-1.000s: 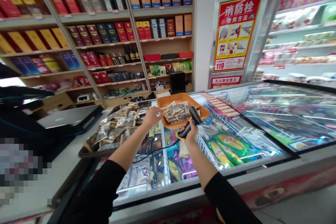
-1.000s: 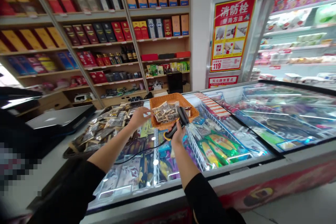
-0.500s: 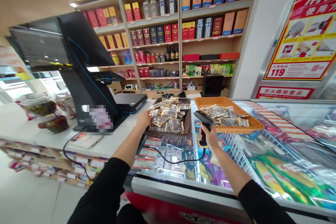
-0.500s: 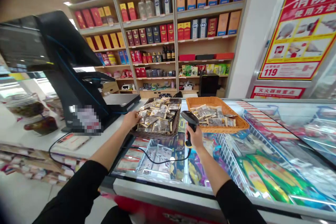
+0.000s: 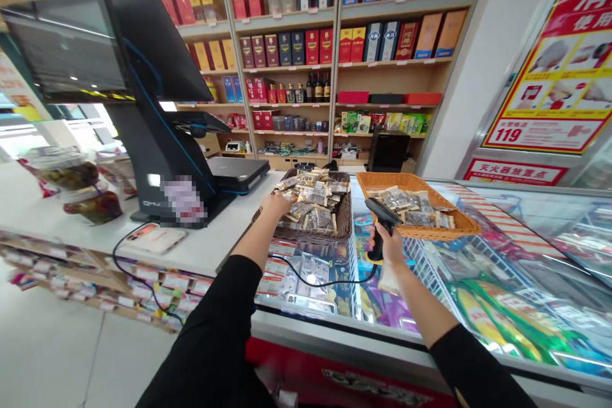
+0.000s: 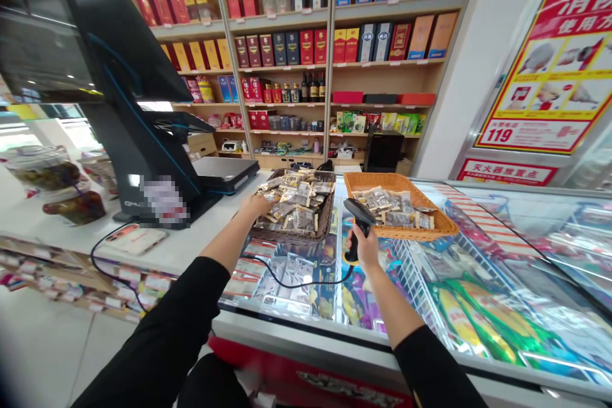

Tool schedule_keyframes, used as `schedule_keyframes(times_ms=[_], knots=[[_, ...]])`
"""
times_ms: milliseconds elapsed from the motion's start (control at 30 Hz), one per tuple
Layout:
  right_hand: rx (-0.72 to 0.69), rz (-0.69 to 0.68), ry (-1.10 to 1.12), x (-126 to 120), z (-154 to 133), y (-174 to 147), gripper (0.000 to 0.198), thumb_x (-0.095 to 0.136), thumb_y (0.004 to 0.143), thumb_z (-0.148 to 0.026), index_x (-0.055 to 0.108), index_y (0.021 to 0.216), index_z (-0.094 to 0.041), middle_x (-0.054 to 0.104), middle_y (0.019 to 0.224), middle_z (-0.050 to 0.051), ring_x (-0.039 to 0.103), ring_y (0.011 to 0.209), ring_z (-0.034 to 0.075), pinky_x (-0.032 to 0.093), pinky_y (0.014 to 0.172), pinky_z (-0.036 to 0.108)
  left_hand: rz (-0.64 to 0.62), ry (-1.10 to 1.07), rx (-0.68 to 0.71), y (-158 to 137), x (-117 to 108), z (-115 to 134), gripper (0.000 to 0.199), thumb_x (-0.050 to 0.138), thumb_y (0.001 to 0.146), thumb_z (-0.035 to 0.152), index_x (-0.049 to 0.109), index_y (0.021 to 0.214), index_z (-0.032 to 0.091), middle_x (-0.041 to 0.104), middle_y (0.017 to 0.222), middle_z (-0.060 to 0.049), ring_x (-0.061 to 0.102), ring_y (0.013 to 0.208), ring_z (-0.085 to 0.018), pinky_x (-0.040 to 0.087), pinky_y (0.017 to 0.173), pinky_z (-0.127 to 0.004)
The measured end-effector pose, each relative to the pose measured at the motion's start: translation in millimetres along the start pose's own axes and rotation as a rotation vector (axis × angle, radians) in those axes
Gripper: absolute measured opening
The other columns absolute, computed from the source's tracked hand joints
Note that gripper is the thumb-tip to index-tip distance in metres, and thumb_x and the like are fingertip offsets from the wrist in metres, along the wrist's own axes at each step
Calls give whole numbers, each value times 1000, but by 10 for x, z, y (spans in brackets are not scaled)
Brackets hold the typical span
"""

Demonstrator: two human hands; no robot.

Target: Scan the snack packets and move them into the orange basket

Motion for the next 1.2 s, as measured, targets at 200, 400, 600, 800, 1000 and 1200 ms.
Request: schedule_keyframes(times_ms=[200,400,600,800,1000,1200], knots=[[3,7,-8,31,-7,-16,40,74,63,-49,55,83,-21,54,54,-5,45,36,11,37,34,25,123,89,-52,-188,-118,-66,50,50,83,51,59,115,14,68,103,-21,62,104,-35,44,85,-40],[-17,-44,3,63,-161,-50,37,75,65,-49,54,77,-20,54,52,-5,46,35,11,37,33,23,59,-639,-9,-268,-96,229,41,66,71,51,65,93,16,71,81,-7,66,82,-24,50,68,-30],[-101,-182,-114,-132,-416,-124,31,71,72,-47,57,70,-19,54,49,-2,45,34,11,37,33,24,-296,-1133,-7,-295,459,1082,36,69,68,47,64,88,16,70,85,-7,66,79,-19,53,72,-31],[-109,-67,-163,-301,-412,-145,34,69,71,-51,58,70,-18,53,46,-3,45,33,11,36,34,23,-368,-1025,156,-323,1131,1677,33,72,65,43,65,84,16,63,69,0,60,64,-13,50,65,-26],[-152,-32,-428,-305,-426,-140,30,63,76,-46,55,63,-20,45,34,-6,39,26,11,31,29,22,-259,-723,373,-230,1277,1654,26,64,71,40,67,81,17,53,54,4,48,52,-11,40,53,-23],[-189,-5,-475,-307,-470,-189,21,65,73,-38,58,66,-20,46,34,-6,39,26,11,31,32,22,-221,-705,360,-187,1317,1550,25,62,71,42,64,72,17,51,53,4,48,55,-12,39,57,-23]])
Point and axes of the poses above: each hand's wrist, its own y-axis towards the middle knuckle, its own x-axis out of the palm, z = x × y, the point moved 5 cm from there along y, towards the middle knuckle
